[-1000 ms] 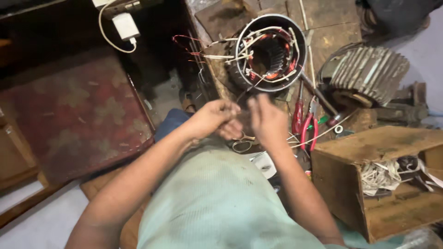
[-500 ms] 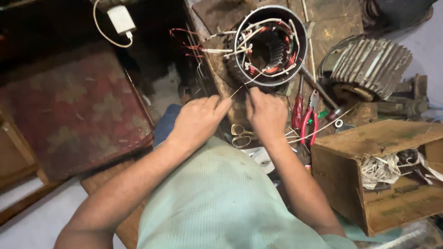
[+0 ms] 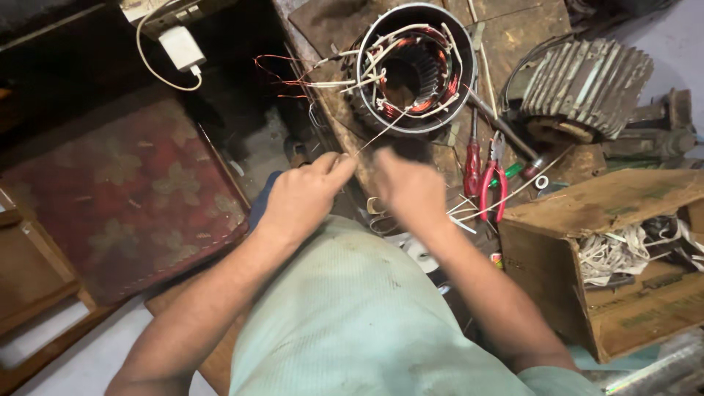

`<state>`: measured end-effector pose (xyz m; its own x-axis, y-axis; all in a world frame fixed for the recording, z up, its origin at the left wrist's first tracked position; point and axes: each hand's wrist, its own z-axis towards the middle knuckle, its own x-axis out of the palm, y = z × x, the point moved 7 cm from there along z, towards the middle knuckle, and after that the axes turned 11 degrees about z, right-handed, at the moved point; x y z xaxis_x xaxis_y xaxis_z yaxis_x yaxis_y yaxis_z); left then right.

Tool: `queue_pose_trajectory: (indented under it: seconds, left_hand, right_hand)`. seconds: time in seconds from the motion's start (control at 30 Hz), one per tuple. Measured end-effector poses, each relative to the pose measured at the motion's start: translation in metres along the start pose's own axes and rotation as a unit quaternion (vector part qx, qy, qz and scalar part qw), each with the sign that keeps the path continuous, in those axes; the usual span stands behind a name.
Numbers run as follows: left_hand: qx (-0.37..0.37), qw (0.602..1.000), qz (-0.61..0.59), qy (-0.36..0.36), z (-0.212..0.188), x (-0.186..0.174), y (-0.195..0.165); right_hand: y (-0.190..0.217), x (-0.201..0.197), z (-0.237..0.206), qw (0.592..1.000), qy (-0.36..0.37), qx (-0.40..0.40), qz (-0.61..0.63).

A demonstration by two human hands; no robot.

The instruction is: The person winds copper wire around a cylindrical motor stator, using a wooden stick to guide and pack the wire into slots. They repeatedly insert, adjust, and secure the wire with both hands, occasionally using pliers to trim excess wire.

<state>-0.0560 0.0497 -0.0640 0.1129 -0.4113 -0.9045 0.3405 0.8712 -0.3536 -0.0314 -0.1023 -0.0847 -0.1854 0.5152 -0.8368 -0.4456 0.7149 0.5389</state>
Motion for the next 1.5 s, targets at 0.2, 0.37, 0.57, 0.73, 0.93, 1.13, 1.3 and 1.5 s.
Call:
queue_pose_trajectory:
  seconds: [0.2,0.37,0.57,0.73,0.93,1.13,1.3,1.5]
  left_hand:
    - [0.005,1.0,0.016,0.021,-0.005,0.011,0.004]
    - [0.016,1.0,0.021,0.017,-0.007,0.018,-0.002]
    - [-0.218,0.915,-0.313,0.131,0.0,0.045,0.022]
    - [-0.075,0.979,-0.184,0.043,0.002,0.006,0.012]
    - [0.054,0.996,0.068,0.021,-0.005,0.003,-0.003]
    - [0.02,0.995,0.074,0.058,-0.008,0.03,-0.003]
    - [-0.137,0.971,-0.051,0.19,0.003,0.057,0.017]
    - [-0.068,0.995,-0.064,0.017,-0.001,0.015,0.014]
  right_hand:
    - [0.004,0.01,0.005,1.0,0.015,-0.015,0.001]
    - [0.009,0.007,0.004,0.999,-0.021,-0.023,0.002]
    - [-0.012,-0.022,0.003,0.984,-0.049,0.106,0.133]
    - [0.001,-0.021,0.003,1.0,-0.015,0.018,0.007]
    - [-0.009,0.005,0.003,1.0,0.012,0.019,0.006]
    - [-0.008,0.01,0.003,0.998,-0.055,-0.014,0.021]
    - [-0.004,0.011,0.001,0.996,0.012,0.025,0.088]
    - [0.008,-0.002,0.005,0.999,0.017,-0.03,0.006]
